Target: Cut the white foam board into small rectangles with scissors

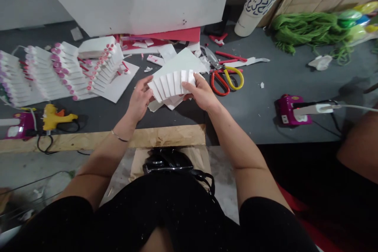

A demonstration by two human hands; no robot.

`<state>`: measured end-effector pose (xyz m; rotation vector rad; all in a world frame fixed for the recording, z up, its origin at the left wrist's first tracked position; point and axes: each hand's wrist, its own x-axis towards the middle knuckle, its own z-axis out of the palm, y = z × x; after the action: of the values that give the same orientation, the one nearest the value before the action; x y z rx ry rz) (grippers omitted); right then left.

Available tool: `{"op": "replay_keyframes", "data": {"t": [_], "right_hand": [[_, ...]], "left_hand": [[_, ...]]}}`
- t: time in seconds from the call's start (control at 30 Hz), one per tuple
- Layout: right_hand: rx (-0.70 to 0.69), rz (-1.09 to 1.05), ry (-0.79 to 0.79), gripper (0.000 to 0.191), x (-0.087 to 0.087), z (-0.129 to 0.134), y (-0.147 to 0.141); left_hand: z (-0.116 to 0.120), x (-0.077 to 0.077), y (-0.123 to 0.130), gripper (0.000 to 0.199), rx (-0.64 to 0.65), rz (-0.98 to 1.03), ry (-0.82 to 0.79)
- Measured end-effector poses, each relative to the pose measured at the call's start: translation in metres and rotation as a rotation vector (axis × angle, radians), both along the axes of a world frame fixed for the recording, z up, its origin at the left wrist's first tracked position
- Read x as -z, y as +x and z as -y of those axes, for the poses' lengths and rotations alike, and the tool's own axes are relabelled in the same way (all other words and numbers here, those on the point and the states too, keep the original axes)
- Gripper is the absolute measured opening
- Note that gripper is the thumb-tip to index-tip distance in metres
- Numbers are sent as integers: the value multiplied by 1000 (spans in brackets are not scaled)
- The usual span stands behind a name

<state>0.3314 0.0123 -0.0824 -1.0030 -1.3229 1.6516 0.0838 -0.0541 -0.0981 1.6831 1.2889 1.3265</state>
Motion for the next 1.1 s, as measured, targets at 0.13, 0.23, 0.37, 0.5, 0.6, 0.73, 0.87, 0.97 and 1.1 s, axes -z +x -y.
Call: {"op": "replay_keyframes", "data": {"t": [0.13,0.23,0.37,0.5,0.6,0.73,0.87,0.97,1.1], "right_hand": [[-10,-5,-18,65,1,6,-6],[-14,-47,-29,69,1,8,-10],[-50,-133,-73,64,4,8,-11],[-134,-199,-119,61,6,7,-10],[-196,-222,-158,63,6,9,-10],[-244,-220,-175,69,3,11,-9],[-162,-82,-58,68,7,9,-6],[-82,56,134,78,15,5,-2],[-56,135,194,89,19,4,-3]], "left_hand": [[-13,-8,4,61,95,111,-180],[-19,-15,12,51,125,208,-264],[-15,-26,25,54,144,421,-448],[-8,-34,28,61,87,495,-546],[-4,-36,27,62,89,510,-574],[-3,-35,26,65,87,513,-574],[-3,-35,28,59,58,497,-546],[-3,-37,29,53,44,468,-510],[-3,-40,29,53,47,426,-506]]}}
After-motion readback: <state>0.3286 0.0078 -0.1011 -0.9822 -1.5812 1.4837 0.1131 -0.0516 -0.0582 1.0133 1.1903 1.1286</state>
